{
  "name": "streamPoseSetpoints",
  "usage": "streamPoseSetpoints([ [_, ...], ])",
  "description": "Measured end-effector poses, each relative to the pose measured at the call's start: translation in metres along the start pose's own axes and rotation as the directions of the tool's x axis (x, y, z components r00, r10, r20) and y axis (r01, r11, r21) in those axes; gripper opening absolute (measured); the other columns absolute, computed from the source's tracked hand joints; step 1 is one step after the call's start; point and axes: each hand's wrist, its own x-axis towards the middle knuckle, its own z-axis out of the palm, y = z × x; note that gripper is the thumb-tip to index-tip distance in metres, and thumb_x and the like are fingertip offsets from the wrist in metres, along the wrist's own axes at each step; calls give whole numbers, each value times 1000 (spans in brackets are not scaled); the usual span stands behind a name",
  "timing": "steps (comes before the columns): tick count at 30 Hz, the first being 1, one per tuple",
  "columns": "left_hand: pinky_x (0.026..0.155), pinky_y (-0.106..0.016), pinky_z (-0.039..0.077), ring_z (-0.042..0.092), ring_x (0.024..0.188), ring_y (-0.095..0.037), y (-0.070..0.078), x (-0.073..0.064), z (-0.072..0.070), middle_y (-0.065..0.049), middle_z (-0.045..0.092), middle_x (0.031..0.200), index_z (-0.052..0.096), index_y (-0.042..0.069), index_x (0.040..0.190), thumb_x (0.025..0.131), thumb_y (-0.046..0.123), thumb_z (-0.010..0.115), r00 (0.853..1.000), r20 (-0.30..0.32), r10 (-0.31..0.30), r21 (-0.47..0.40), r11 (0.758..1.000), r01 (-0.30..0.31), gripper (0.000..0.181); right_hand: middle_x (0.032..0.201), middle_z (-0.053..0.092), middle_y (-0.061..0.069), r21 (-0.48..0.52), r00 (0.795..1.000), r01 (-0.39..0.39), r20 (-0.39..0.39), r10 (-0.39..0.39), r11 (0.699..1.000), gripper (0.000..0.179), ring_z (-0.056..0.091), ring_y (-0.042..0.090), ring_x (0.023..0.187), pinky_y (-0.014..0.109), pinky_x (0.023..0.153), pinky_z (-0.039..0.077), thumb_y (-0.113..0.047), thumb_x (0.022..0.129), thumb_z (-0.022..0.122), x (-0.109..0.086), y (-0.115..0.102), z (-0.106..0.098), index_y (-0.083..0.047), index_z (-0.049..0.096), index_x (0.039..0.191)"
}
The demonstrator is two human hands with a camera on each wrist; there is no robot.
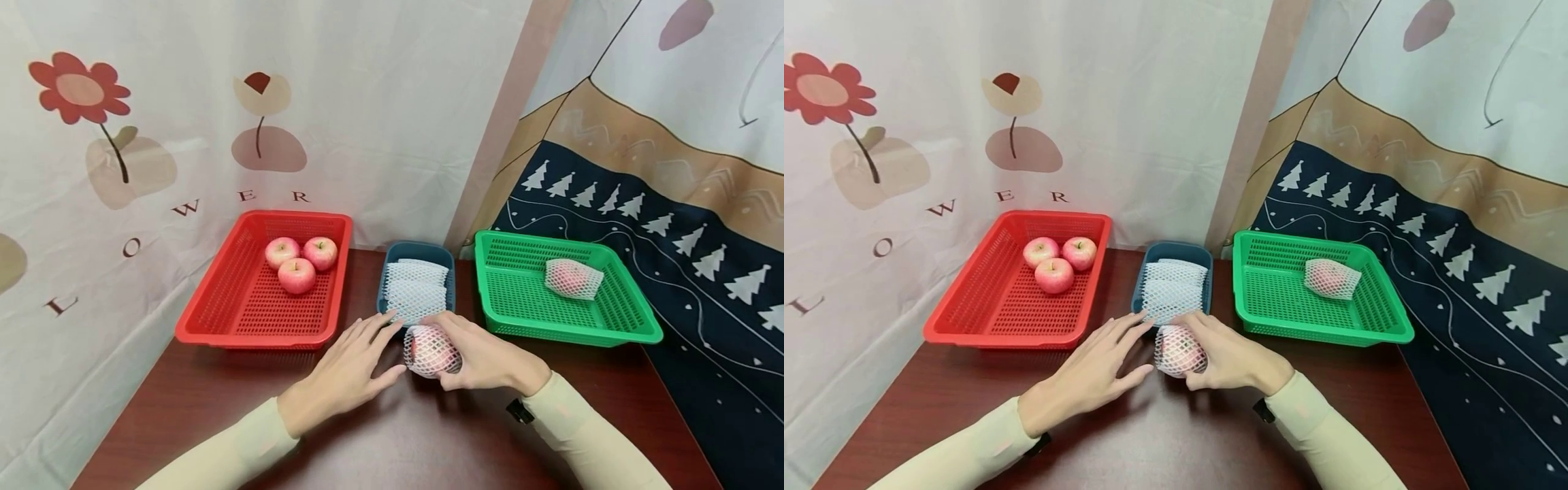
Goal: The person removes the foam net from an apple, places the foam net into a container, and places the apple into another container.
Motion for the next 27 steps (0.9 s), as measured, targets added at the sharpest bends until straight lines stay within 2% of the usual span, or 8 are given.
streamPoseSetpoints([
  [8, 132, -62, 52, 65, 154, -41, -5, -9, -5, -17, 62, 170, 59, 9, 168, 109, 53, 78, 1000, 4, -9, 18, 1000, 9, 76, 147, 62, 1, -45, 999, 42, -25, -43, 998, 85, 67, 12, 125, 36, 108, 63, -27, 83, 91, 2, -5, 15, -16, 56, 160],
  [15, 131, -60, 53, 64, 154, -39, -7, -17, -8, -15, 62, 172, 59, 11, 169, 109, 55, 78, 999, 33, -22, 13, 1000, 22, 77, 142, 62, 0, -64, 998, 57, 5, -57, 996, 83, 68, 10, 118, 33, 105, 64, -26, 82, 91, 0, -6, 22, -14, 58, 158],
  [19, 131, -61, 53, 64, 155, -38, -5, -19, -8, -15, 61, 173, 58, 12, 170, 110, 55, 77, 999, 45, -29, -6, 1000, 29, 77, 141, 63, 1, -76, 998, 58, 3, -58, 995, 82, 68, 12, 117, 33, 104, 64, -25, 83, 90, 1, -4, 23, -13, 58, 158],
  [27, 129, -58, 55, 65, 153, -36, -5, -20, -7, -15, 62, 171, 58, 12, 170, 109, 56, 78, 999, 26, -21, -9, 1000, 21, 77, 144, 65, 3, -87, 998, 63, 6, -63, 994, 83, 69, 15, 122, 37, 108, 63, -25, 85, 89, 6, 2, 26, -11, 57, 160],
])
